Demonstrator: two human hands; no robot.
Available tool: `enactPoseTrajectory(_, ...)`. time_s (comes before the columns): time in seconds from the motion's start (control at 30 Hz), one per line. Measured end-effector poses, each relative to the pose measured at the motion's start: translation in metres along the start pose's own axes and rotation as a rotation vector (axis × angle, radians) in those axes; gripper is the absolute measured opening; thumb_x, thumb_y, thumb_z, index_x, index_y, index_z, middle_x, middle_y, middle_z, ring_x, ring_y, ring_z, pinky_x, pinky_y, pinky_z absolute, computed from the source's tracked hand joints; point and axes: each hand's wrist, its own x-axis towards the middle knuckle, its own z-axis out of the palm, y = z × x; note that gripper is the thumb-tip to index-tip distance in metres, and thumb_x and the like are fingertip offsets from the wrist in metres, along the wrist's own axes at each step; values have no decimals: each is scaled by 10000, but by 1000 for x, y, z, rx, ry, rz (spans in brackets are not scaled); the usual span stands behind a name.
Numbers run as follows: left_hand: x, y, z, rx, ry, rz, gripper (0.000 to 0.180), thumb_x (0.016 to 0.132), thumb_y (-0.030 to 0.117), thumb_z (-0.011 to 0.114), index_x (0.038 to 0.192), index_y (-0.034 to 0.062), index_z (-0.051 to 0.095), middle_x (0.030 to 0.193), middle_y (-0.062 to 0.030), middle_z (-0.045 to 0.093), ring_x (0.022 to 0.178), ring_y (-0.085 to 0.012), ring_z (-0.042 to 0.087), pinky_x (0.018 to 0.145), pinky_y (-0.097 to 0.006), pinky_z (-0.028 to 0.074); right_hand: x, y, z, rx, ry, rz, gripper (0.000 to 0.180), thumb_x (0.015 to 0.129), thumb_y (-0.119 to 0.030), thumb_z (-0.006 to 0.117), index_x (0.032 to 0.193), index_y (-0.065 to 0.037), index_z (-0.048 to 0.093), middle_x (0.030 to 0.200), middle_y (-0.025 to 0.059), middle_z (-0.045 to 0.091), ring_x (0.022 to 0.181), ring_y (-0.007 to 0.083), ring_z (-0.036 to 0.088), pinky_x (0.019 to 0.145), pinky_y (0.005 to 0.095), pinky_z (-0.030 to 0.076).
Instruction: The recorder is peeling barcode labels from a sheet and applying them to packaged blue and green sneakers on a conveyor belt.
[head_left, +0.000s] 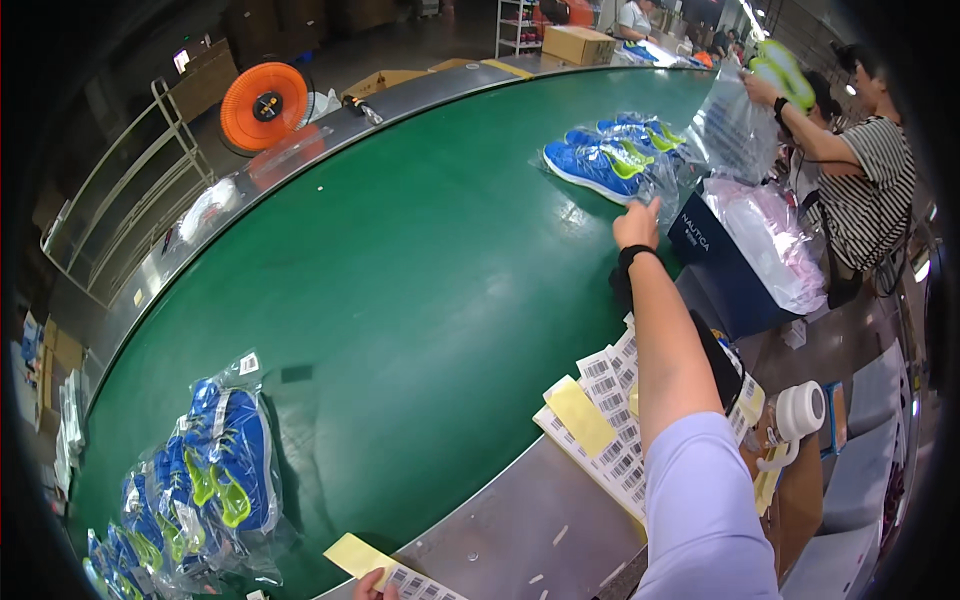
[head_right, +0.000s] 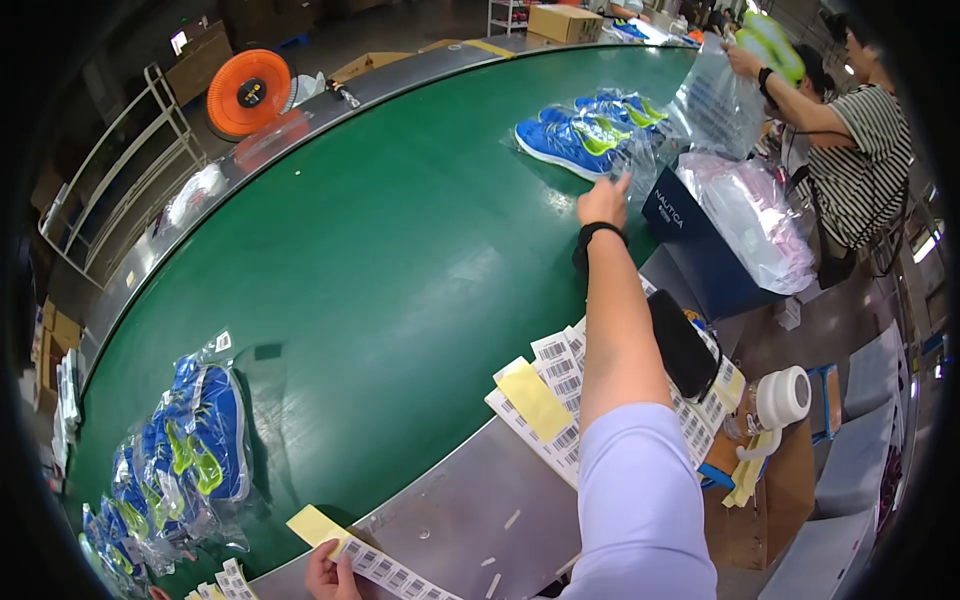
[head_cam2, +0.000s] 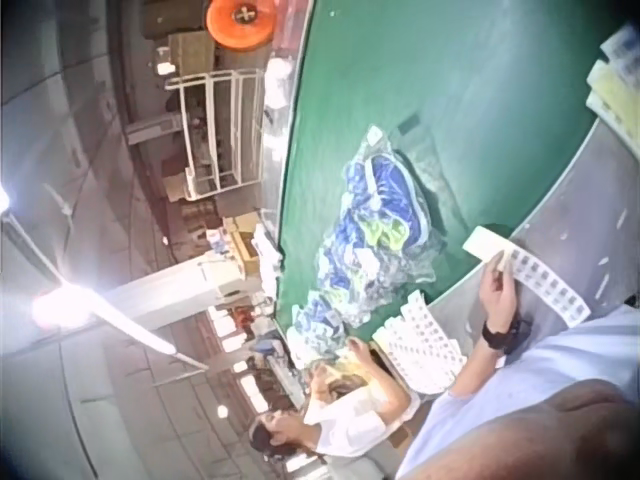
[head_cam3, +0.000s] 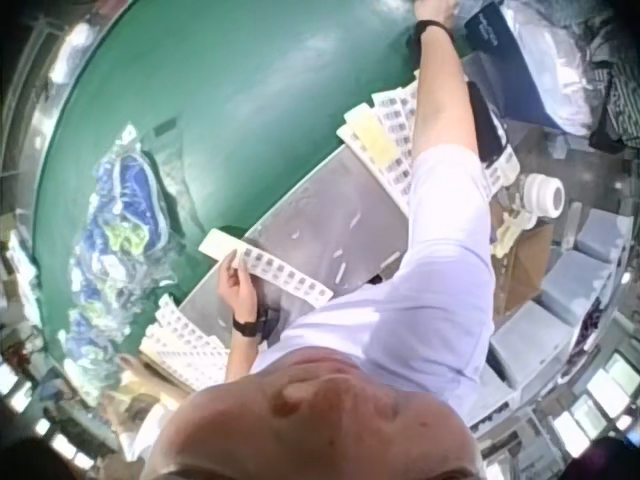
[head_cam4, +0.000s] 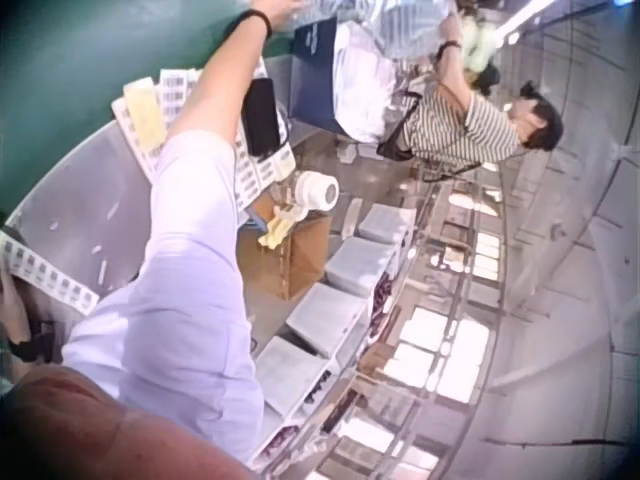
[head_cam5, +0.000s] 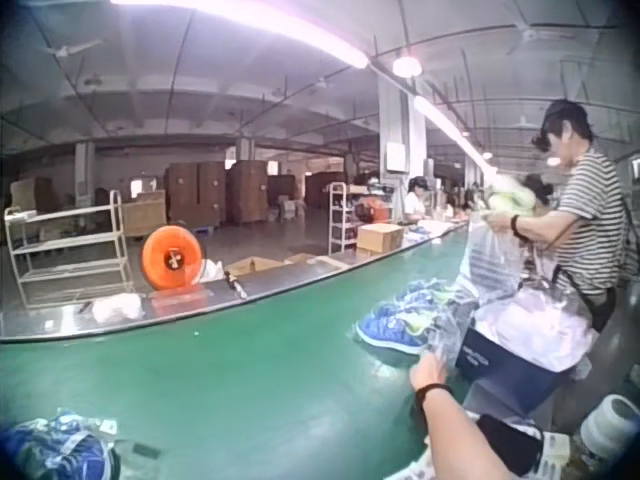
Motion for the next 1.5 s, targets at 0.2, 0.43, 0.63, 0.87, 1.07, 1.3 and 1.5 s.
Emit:
enactPoseTrajectory(0.2, 4, -6, 6, 138, -16, 48, 262, 967, 58, 570, 1207, -44, 591, 1016, -86, 650, 861, -136, 610, 760, -260, 490, 75, 64, 29, -123, -241, -21, 287, 805, -98, 539, 985, 64, 693, 1229, 328, 571, 1032, 451, 623, 940, 470, 491)
enactPoseTrajectory(0.43, 11, -26, 16, 20, 36, 118, 288, 921, 11, 585, 1205, -30, 583, 1014, -101, 668, 857, -121, 632, 747, -249, 504, 5, -72, 64, 114, -78, -421, 222, 785, -142, 568, 772, 35, 701, 781, 245, 675, 829, 401, 674, 772, 471, 523)
enactPoseTrajectory(0.63, 13, -31, 15, -10, 41, 225, 327, 910, 49, 630, 1233, 16, 590, 862, -95, 691, 733, -98, 661, 644, -229, 517, -228, -200, 19, 759, -833, -693, 184, 814, -143, 616, 754, 13, 693, 640, 131, 656, 622, 207, 636, 600, 354, 499)
enactPoseTrajectory(0.87, 13, -35, 1, -481, -24, 234, 273, 980, 71, 555, 1244, 9, 578, 899, -21, 669, 824, -70, 615, 727, -227, 493, -413, -199, -197, 791, -1390, -1306, 286, 850, -118, 705, 1085, 29, 632, 1158, 211, 633, 799, 217, 661, 716, 308, 531)
enactPoseTrajectory(1.07, 9, -34, -3, -642, 77, 273, 222, 954, 71, 600, 1171, 32, 624, 815, 15, 652, 716, -32, 552, 628, -203, 440, -447, -119, -184, 639, -1396, -921, 254, 873, -196, 716, 855, 46, 642, 701, 88, 626, 609, 121, 566, 579, 286, 471)
enactPoseTrajectory(1.3, -1, -14, -3, -474, -76, 254, 229, 900, 70, 659, 1121, 7, 657, 828, -21, 679, 723, -48, 579, 634, -212, 459, -462, -73, -197, 764, -1551, -383, 175, 894, -151, 701, 913, 21, 677, 735, -7, 640, 685, 34, 545, 617, 228, 468)
enactPoseTrajectory(1.5, -3, -21, -7, -513, -57, 277, 200, 861, -37, 605, 1057, -43, 646, 973, -64, 669, 879, -115, 621, 770, -231, 495, -465, -88, -197, 958, -1134, -658, 195, 902, -128, 664, 1042, 7, 649, 869, 69, 640, 786, 139, 618, 692, 285, 497)
